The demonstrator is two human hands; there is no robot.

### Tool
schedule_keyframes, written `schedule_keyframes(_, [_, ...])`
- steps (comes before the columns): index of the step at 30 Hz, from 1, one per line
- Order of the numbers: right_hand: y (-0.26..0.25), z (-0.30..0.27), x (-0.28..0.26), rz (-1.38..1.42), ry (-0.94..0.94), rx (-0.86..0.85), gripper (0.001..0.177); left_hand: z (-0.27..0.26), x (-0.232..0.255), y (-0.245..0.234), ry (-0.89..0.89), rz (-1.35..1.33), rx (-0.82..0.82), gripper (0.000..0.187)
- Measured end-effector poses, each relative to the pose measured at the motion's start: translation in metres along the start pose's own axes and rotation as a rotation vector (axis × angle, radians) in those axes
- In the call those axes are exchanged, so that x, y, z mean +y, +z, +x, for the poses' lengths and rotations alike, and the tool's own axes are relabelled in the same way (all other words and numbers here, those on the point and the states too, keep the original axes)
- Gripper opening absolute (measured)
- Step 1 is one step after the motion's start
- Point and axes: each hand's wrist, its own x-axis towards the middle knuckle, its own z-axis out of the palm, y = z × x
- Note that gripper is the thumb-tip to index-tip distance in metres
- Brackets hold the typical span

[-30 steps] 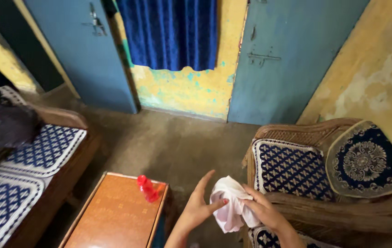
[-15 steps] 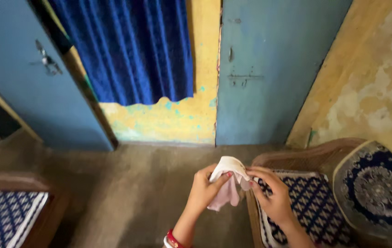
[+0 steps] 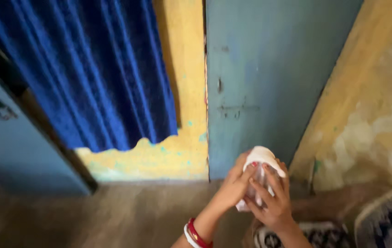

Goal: The person wipes a small wooden table, a full-length mirror, and a blue metal door using a white cloth. The person moves between these objects to clean them in a bedroom setting.

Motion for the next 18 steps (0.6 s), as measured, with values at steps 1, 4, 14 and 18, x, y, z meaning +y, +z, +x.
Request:
schedule_keyframes(1, [0.015, 0.002, 0.023, 0.012, -0.005, 0.01, 0.056, 0.019, 0.001, -0.001, 0.006, -0.009, -0.047, 0.054])
schedule_keyframes(4, [0.056, 0.008, 0.096, -0.039, 0.048, -0.01, 0.062, 0.077, 0.007, -0.009, 0.046, 0.004, -0.169, 0.064])
schedule_keyframes(14, [0.159, 0.093, 0.273, 0.076, -0.074, 0.047, 0.046, 0.245, -0.009, -0.074, 0.148, 0.284, -0.214, 0.08])
schedule_keyframes(18, [0.189, 0.156, 0.331, 0.103, 0.0, 0.031, 0.057, 0.324, -0.012, -0.111, 0.454, 0.533, -0.099, 0.071])
